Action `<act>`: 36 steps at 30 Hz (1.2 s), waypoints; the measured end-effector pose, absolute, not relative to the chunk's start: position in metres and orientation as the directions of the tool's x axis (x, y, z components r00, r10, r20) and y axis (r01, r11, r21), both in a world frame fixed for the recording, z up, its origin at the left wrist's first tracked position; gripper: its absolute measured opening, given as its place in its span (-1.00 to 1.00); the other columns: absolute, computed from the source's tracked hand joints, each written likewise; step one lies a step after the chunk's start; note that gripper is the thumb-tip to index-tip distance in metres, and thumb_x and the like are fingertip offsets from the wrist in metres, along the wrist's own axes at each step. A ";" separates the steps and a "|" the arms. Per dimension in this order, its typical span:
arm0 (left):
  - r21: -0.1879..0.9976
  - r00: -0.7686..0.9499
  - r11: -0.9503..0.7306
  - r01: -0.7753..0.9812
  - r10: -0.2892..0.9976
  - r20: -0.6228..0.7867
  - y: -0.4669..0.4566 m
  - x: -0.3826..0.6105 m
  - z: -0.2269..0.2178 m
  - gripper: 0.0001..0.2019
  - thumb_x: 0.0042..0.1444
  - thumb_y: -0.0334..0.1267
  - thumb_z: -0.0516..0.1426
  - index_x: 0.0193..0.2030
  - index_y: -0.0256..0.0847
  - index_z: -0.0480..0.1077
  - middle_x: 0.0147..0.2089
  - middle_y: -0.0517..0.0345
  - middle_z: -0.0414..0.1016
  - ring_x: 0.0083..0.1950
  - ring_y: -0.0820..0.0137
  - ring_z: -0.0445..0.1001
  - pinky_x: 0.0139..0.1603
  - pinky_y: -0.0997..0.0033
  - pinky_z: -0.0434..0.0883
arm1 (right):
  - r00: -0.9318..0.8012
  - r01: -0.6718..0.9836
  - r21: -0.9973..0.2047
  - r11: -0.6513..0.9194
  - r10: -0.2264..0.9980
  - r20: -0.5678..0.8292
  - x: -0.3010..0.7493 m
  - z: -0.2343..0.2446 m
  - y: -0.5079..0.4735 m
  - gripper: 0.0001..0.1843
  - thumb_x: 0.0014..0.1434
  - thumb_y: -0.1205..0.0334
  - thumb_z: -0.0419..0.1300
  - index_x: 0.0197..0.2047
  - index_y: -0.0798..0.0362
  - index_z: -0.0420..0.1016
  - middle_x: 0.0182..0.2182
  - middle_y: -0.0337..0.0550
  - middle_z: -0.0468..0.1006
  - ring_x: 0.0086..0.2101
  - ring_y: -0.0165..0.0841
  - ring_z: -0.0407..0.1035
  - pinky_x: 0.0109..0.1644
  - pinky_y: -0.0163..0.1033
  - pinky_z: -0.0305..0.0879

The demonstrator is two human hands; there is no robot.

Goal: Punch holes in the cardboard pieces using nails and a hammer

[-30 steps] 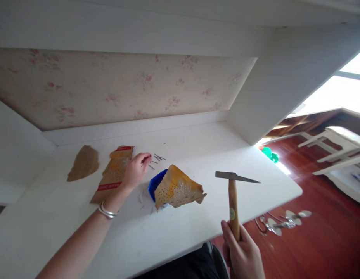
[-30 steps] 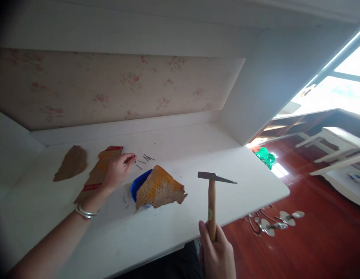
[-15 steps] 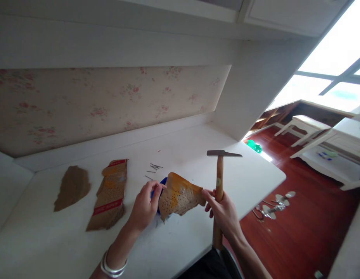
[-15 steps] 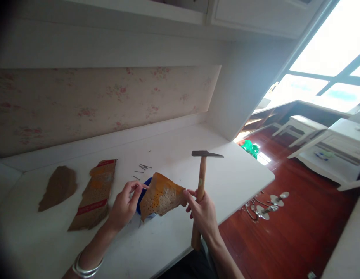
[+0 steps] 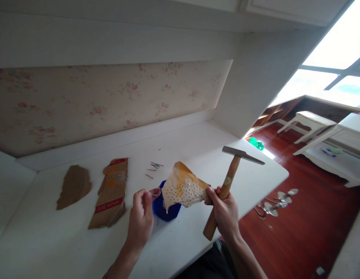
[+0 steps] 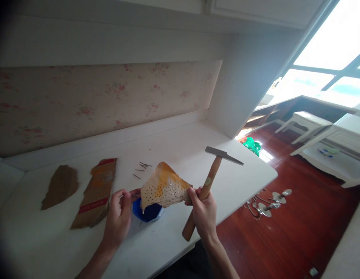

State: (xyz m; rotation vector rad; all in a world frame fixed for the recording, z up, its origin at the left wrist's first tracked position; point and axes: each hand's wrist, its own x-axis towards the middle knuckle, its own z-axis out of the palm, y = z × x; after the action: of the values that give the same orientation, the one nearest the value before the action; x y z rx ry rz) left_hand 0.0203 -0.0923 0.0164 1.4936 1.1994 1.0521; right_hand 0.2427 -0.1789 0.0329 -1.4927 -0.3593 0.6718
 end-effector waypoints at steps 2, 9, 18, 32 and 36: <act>0.980 0.138 -0.073 0.183 0.989 0.048 -0.099 0.019 0.016 -0.74 0.32 0.01 -0.02 -0.05 -0.11 0.20 -0.01 -0.10 0.55 0.00 0.19 0.57 0.03 0.11 0.50 | 0.780 -0.206 -0.977 -0.051 0.594 -0.195 0.240 0.030 -0.181 -0.60 0.00 0.00 0.40 -0.31 0.02 0.31 -0.45 -0.35 0.48 -0.51 -0.42 0.42 -0.40 -0.29 0.51; 0.958 0.060 -0.042 0.283 0.998 0.026 -0.121 0.018 0.025 -0.70 0.29 0.05 0.00 -0.06 -0.12 0.28 -0.07 -0.05 0.56 -0.03 0.18 0.56 -0.01 0.16 0.51 | 0.764 -0.260 -0.963 -0.068 0.596 -0.248 0.224 0.016 -0.189 -0.61 0.02 0.02 0.40 -0.25 0.04 0.34 -0.37 -0.26 0.56 -0.45 -0.35 0.51 -0.31 -0.23 0.55; 0.894 -0.017 -0.283 0.348 0.951 0.308 -0.114 0.018 0.033 -0.77 0.27 -0.07 0.07 -0.15 -0.20 0.34 -0.15 0.02 0.50 -0.16 0.33 0.52 -0.13 0.36 0.48 | 0.754 -0.282 -0.959 -0.032 0.610 -0.242 0.208 0.007 -0.185 -0.63 0.05 0.00 0.36 -0.22 0.03 0.36 -0.38 -0.25 0.56 -0.38 -0.29 0.54 -0.23 -0.20 0.57; 0.806 0.519 -0.450 0.385 0.827 0.214 -0.081 0.070 0.067 -0.84 0.27 -0.15 0.10 -0.17 -0.12 0.47 -0.23 0.18 0.62 -0.23 0.38 0.59 -0.16 0.47 0.48 | 0.741 -0.236 -0.971 -0.038 0.639 -0.205 0.211 0.006 -0.182 -0.61 0.05 -0.03 0.35 -0.21 0.03 0.37 -0.35 -0.19 0.57 -0.37 -0.26 0.54 -0.23 -0.15 0.58; 0.754 0.556 -0.519 0.402 0.793 0.250 -0.069 0.086 0.057 -0.87 0.28 -0.20 0.09 -0.18 -0.12 0.46 -0.23 0.19 0.63 -0.23 0.37 0.59 -0.17 0.46 0.45 | 0.739 -0.214 -0.976 -0.050 0.645 -0.195 0.215 0.005 -0.181 -0.60 0.04 -0.04 0.35 -0.20 0.05 0.39 -0.38 -0.19 0.58 -0.40 -0.23 0.55 -0.26 -0.15 0.58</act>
State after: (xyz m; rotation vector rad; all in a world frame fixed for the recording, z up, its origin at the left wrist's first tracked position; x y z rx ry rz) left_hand 0.0860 -0.0688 0.0574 2.1446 0.9557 0.7816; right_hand 0.2149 -0.1806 0.0053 -1.4644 -0.3748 0.7240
